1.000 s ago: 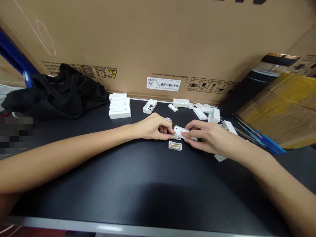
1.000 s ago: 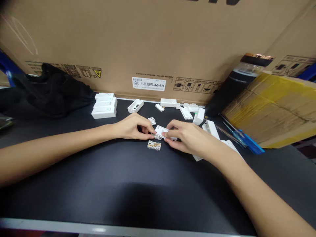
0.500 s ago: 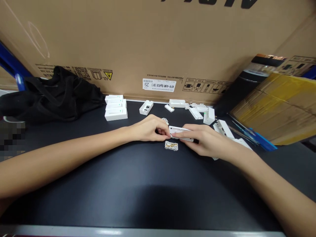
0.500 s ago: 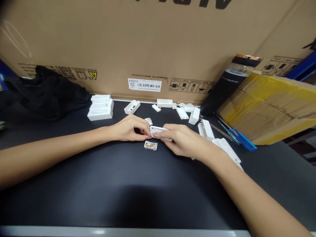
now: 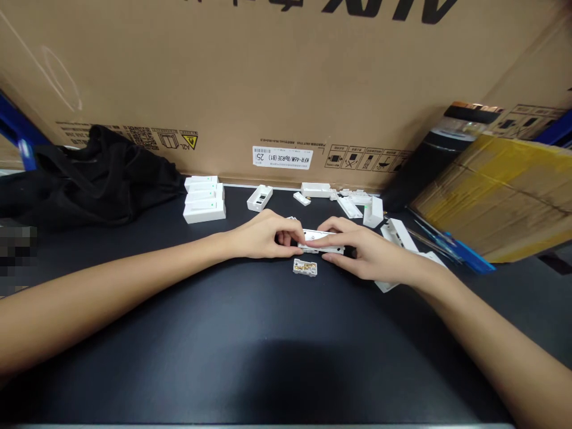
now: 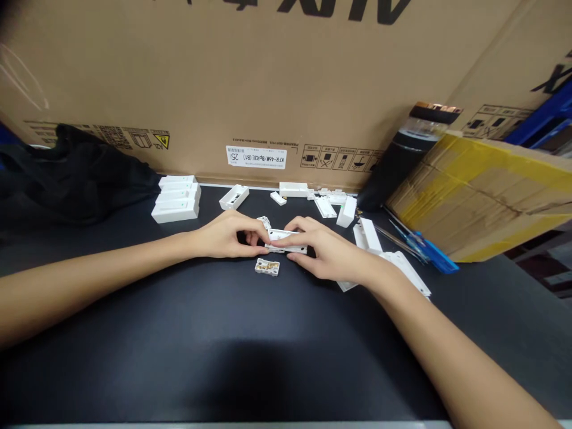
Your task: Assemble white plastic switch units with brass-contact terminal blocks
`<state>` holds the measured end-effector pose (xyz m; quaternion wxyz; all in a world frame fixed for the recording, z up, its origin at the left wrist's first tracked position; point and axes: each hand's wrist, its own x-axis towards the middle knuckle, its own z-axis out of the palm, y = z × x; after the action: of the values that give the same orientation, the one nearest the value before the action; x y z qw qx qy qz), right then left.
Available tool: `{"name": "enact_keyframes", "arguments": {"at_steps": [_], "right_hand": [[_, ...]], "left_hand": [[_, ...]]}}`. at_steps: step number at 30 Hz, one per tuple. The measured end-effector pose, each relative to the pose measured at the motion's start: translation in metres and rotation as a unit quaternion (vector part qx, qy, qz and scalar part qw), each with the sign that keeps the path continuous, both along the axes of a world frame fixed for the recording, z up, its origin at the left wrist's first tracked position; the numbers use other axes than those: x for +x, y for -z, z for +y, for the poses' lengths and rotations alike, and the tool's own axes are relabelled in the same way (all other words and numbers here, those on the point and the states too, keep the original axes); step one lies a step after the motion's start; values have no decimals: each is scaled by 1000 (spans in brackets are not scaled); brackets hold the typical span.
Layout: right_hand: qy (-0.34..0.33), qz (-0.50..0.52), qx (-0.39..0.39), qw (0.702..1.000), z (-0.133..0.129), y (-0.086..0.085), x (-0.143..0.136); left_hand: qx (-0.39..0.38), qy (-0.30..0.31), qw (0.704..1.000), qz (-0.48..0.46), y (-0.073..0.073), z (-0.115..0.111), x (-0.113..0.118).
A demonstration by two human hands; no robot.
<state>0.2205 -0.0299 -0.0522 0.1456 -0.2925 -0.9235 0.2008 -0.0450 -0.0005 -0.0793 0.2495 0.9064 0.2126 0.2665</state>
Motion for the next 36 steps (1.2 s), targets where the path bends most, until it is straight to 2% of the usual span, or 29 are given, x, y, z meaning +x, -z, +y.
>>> {"name": "enact_keyframes", "arguments": {"at_steps": [6, 12, 21, 29, 36], "right_hand": [[-13, -43, 23, 999, 3, -2, 3], [-22, -75, 57, 995, 5, -2, 7], [-15, -87, 90, 992, 1, -3, 6], [2, -102, 46, 994, 2, -1, 9], [7, -97, 24, 995, 3, 1, 9]], "left_hand": [[-51, -6, 998, -28, 3, 0, 0], [-59, -11, 998, -27, 3, 0, 0], [-3, -3, 1000, -9, 2, 0, -1], [33, -2, 999, 13, 3, 1, -1], [17, -10, 1000, 4, 3, 1, -1]]}}
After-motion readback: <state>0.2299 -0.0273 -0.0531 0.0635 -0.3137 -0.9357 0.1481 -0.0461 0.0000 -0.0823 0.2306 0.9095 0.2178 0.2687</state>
